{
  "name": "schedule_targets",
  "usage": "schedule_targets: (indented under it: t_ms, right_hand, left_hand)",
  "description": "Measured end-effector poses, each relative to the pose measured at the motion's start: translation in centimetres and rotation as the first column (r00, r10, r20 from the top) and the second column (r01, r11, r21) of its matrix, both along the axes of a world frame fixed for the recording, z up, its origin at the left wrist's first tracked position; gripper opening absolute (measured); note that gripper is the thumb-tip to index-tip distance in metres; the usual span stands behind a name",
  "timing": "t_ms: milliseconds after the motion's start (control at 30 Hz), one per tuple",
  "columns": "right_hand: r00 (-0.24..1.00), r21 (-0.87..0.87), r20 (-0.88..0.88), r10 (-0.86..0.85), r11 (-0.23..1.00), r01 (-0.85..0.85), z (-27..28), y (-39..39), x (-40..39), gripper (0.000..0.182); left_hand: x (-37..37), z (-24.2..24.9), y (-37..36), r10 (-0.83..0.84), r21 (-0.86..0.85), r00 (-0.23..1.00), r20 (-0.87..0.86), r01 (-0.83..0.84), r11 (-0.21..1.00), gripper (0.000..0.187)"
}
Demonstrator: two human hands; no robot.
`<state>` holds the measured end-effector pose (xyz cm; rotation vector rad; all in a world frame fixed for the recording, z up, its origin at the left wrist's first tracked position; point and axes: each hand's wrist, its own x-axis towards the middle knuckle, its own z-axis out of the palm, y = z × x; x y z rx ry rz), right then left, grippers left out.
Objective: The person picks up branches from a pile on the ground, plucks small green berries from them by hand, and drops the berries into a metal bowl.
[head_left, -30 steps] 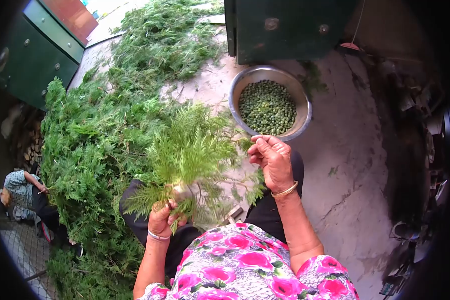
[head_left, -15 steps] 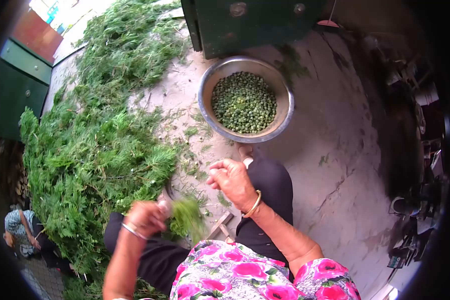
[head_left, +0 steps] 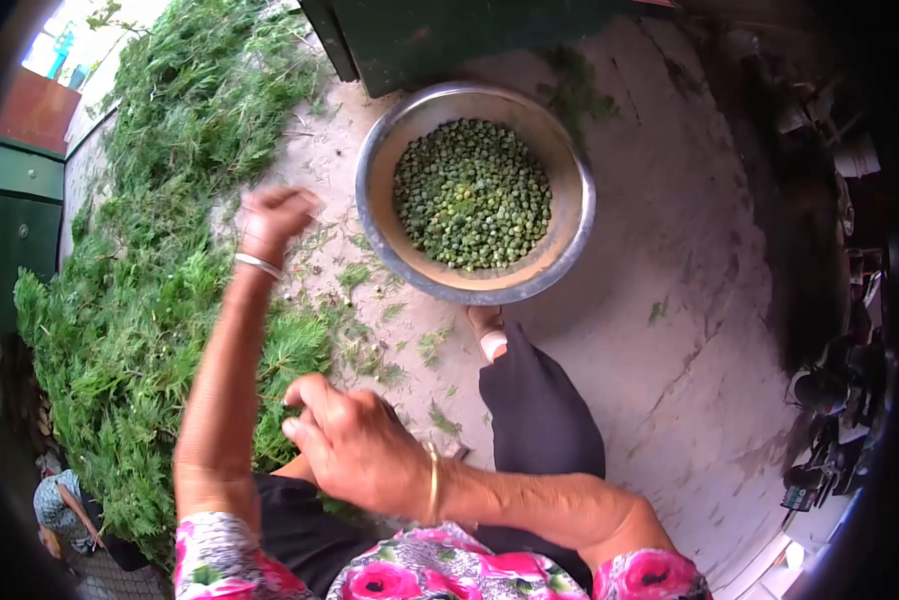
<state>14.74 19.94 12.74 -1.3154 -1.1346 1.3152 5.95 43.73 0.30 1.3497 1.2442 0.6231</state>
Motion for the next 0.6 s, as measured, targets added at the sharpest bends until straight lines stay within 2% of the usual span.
schedule_targets:
  t_ms: [67, 133, 200, 233, 267, 333, 367, 433, 467, 533, 567, 600]
  right_hand:
    - [1.000, -0.071, 0.002, -0.017, 0.997, 0.017, -0.7, -0.9, 1.1, 0.018]
    - [0.990, -0.174, -0.125, -0.065, 0.984, 0.042, -0.4, -1.2, 2.8, 0.018]
    - [0.887, -0.324, -0.453, -0.093, 0.944, -0.067, -0.1, -1.0, 4.6, 0.019]
    - [0.829, -0.430, -0.529, -0.179, 0.899, -0.080, 1.9, 0.0, 6.9, 0.019]
    - [0.830, -0.436, -0.526, -0.185, 0.897, -0.076, 1.7, 0.0, 7.5, 0.019]
    - [0.717, -0.586, -0.545, -0.436, 0.809, 0.047, 0.9, -0.3, 8.4, 0.015]
    - [0.720, -0.573, -0.553, -0.420, 0.819, 0.037, 0.5, -0.3, 9.3, 0.015]
    - [0.716, -0.626, -0.548, -0.432, 0.780, -0.008, 0.5, -0.1, 10.5, 0.016]
    - [0.715, -0.661, -0.538, -0.447, 0.750, -0.029, 0.4, -0.1, 10.9, 0.016]
    - [0.708, -0.677, -0.524, -0.472, 0.736, -0.010, -0.4, -0.5, 11.3, 0.016]
    - [0.695, -0.685, -0.524, -0.492, 0.729, 0.000, -0.7, -0.6, 11.5, 0.016]
    - [0.696, -0.688, -0.521, -0.493, 0.726, 0.000, -0.9, -0.7, 11.8, 0.016]
  left_hand:
    - [4.7, -5.0, -4.3, -0.154, -0.040, 0.988, 0.000, 0.154, 0.987, 0.021]
    - [8.6, -9.1, -6.3, -0.302, 0.121, 0.921, -0.245, 0.338, 0.933, 0.020]
    - [11.6, -12.8, -6.9, -0.363, 0.277, 0.859, -0.361, 0.471, 0.838, 0.020]
    - [13.0, -15.0, -6.8, -0.357, 0.263, 0.851, -0.385, 0.472, 0.841, 0.017]
    - [14.3, -16.0, -6.7, -0.357, 0.268, 0.833, -0.423, 0.491, 0.829, 0.018]
    - [16.6, -19.0, -6.5, -0.311, 0.304, 0.792, -0.525, 0.515, 0.801, 0.022]
    - [17.6, -20.2, -6.1, -0.316, 0.300, 0.794, -0.520, 0.516, 0.803, 0.022]
    - [19.6, -22.7, -5.8, -0.207, 0.396, 0.729, -0.652, 0.561, 0.727, 0.029]
    - [20.6, -22.9, -6.1, -0.215, 0.392, 0.733, -0.646, 0.560, 0.730, 0.029]
    - [22.4, -22.9, -6.2, -0.206, 0.259, 0.594, -0.778, 0.602, 0.755, 0.030]
    - [22.6, -23.8, -6.1, -0.179, 0.325, 0.582, -0.793, 0.652, 0.685, 0.025]
    - [22.9, -24.6, -5.8, -0.181, 0.323, 0.584, -0.792, 0.651, 0.687, 0.025]
